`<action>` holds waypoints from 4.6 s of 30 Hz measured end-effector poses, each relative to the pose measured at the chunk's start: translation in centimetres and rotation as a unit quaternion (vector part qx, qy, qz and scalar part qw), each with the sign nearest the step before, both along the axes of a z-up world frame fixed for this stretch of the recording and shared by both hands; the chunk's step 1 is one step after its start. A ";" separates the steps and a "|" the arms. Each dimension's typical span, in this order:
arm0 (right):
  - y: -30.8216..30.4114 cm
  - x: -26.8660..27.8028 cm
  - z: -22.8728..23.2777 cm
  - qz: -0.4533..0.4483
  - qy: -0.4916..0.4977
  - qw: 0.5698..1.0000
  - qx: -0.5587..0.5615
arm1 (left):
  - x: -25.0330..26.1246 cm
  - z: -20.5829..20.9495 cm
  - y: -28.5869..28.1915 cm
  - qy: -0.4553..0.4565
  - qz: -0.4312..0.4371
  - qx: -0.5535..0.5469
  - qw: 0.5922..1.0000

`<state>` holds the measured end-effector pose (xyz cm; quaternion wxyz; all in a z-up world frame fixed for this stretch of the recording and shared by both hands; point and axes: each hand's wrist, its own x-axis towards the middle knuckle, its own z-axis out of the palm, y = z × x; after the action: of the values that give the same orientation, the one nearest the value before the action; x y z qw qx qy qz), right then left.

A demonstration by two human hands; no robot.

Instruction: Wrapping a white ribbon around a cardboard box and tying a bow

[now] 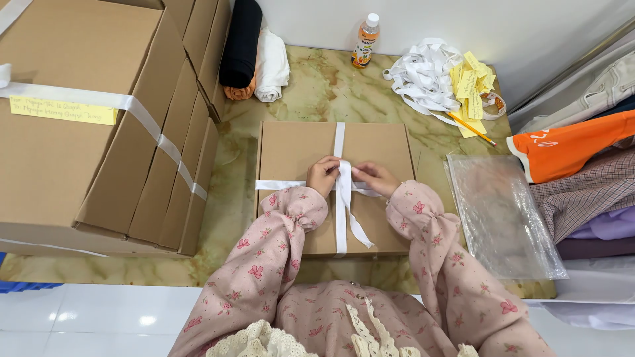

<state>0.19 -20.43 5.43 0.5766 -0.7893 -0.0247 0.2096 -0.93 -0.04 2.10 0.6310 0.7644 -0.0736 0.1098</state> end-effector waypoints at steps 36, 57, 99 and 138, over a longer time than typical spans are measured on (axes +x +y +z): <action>7.4 26.6 -3.8 -0.146 0.039 0.980 0.130 | -3.2 -0.9 -0.9 -0.213 0.158 0.206 0.942; 3.0 -0.5 1.9 0.173 -0.302 0.900 -0.261 | -2.7 -1.5 -2.3 0.157 0.211 -0.349 0.899; -1.7 -0.2 2.8 0.185 -0.142 0.971 0.045 | -3.3 -2.1 -3.2 0.241 0.267 -0.362 0.860; 1.0 -3.7 1.0 -0.032 0.084 0.996 0.008 | -5.7 -0.9 -4.1 0.183 0.249 -0.326 0.893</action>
<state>-3.49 -19.44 6.40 0.5890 -0.7650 0.0474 0.2562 -6.60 -4.11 1.18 0.7994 0.5155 0.2755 0.1393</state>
